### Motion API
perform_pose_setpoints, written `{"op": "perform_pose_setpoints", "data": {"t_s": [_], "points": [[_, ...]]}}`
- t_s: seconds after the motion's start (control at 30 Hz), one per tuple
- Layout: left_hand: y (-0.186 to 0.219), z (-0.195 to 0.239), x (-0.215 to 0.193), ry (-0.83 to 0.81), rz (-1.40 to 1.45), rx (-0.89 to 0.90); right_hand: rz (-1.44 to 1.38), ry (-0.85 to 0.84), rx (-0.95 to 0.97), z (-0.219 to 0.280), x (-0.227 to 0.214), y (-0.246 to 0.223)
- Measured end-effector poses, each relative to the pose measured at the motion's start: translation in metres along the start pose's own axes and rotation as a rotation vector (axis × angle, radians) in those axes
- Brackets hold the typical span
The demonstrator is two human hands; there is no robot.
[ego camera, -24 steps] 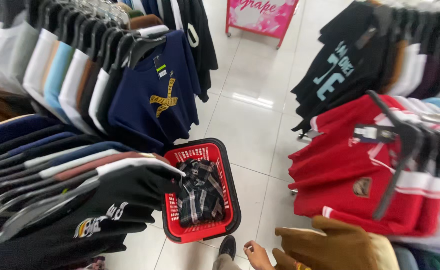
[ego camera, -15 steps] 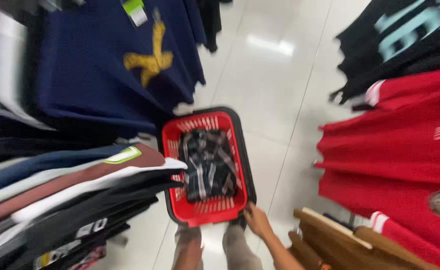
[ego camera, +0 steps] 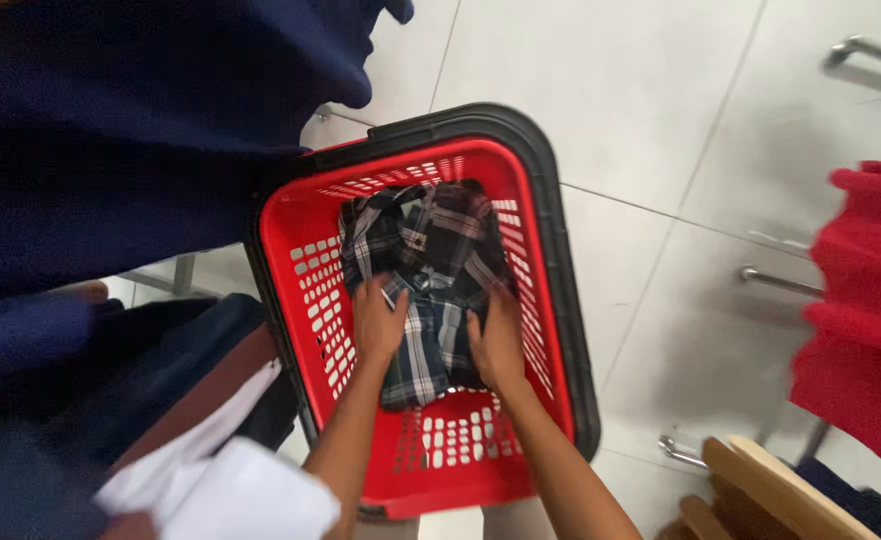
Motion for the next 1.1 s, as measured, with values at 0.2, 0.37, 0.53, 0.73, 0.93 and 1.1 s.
{"op": "perform_pose_setpoints", "data": {"t_s": [0.2, 0.37, 0.53, 0.73, 0.93, 1.1], "points": [[-0.033, -0.079, 0.048, -0.228, 0.230, -0.209, 0.148, 0.096, 0.061, 0.001, 0.048, 0.027], [-0.041, -0.083, 0.064, -0.292, 0.072, -0.273, 0.154, 0.051, 0.061, 0.027, 0.043, 0.030], [0.011, -0.061, 0.023, -0.185, 0.484, -0.305, 0.121, 0.048, 0.079, 0.054, 0.034, 0.041], [0.037, -0.009, -0.021, -0.197, 0.689, -0.226, -0.182, -0.121, 0.172, 0.062, -0.016, 0.025], [0.104, 0.086, -0.075, -0.289, 0.699, -0.153, -0.314, -0.280, 0.084, 0.067, -0.112, -0.040], [0.185, 0.181, -0.126, -0.293, 0.511, -0.033, -0.389, -0.442, 0.016, 0.107, -0.095, -0.029]]}}
Point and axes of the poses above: each hand's wrist, its own z-axis away from the middle knuckle, its own x-axis out of the palm, y = z × x, the point moved 3 cm from there along -z, towards the middle knuckle, and after that the axes turned 11 degrees about z, right-handed, at the moved point
